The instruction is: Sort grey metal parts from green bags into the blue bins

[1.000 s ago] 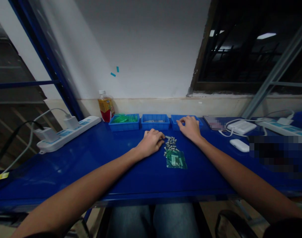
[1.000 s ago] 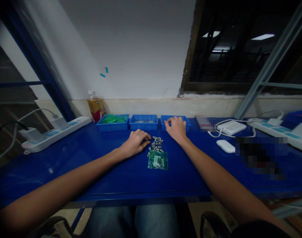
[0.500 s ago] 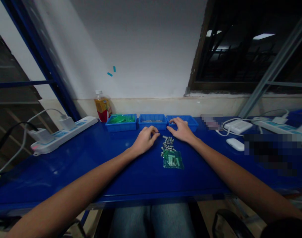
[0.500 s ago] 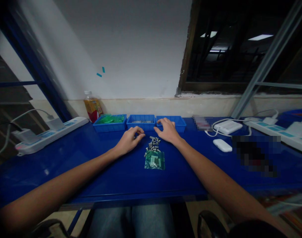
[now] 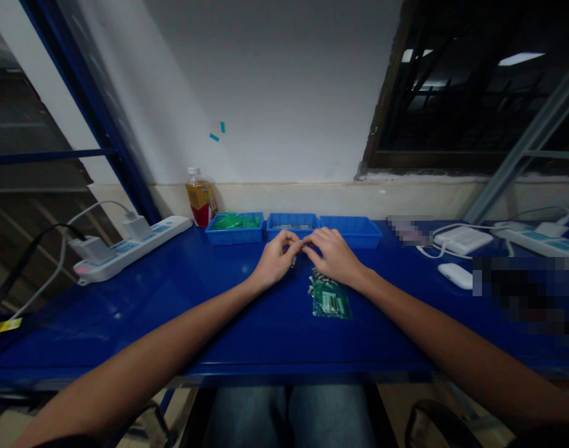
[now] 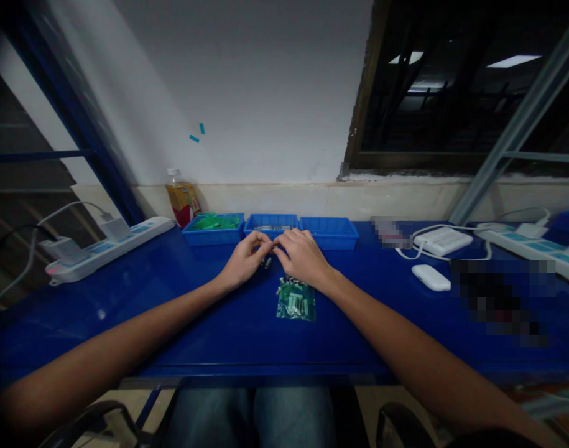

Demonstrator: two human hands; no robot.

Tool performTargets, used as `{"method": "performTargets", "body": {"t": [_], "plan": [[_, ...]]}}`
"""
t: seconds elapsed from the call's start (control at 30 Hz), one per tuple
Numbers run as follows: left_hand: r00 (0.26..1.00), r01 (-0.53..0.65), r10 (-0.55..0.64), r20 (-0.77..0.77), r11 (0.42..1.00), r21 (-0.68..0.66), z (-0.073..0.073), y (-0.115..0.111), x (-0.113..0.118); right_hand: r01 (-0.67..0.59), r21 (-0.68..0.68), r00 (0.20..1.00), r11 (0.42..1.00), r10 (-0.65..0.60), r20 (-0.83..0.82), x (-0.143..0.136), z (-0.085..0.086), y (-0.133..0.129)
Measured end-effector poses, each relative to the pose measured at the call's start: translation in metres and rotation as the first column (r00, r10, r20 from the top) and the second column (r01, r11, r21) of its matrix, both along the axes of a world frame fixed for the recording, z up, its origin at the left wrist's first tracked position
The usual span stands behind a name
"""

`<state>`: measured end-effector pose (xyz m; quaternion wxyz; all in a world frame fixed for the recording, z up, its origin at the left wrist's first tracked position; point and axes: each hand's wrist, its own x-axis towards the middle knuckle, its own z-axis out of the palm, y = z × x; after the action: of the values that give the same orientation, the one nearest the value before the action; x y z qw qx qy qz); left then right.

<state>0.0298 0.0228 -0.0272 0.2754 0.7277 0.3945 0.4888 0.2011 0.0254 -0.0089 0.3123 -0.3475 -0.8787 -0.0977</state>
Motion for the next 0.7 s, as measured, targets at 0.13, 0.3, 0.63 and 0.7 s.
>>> {"method": "performTargets", "body": {"t": [0.13,0.3,0.63,0.7], "plan": [[0.939,-0.009,0.063,-0.339,0.987,0.159,0.0,-0.002,-0.004,0.179,0.004,0.98,0.984,-0.178,-0.085,0.018,0.003,0.016],[0.766,0.237,-0.009,-0.643,0.933,0.27,-0.002,-0.003,-0.006,0.467,-0.053,0.869,0.883,-0.469,-0.156,0.051,-0.004,0.045],[0.657,0.292,-0.002,-0.754,0.922,0.252,0.005,-0.012,-0.002,0.565,-0.135,0.803,0.814,-0.58,-0.133,0.054,-0.011,0.049],[0.667,0.268,0.008,-0.745,0.93,0.251,0.005,-0.012,-0.002,0.536,-0.109,0.824,0.837,-0.547,-0.147,0.048,-0.007,0.043]]}}
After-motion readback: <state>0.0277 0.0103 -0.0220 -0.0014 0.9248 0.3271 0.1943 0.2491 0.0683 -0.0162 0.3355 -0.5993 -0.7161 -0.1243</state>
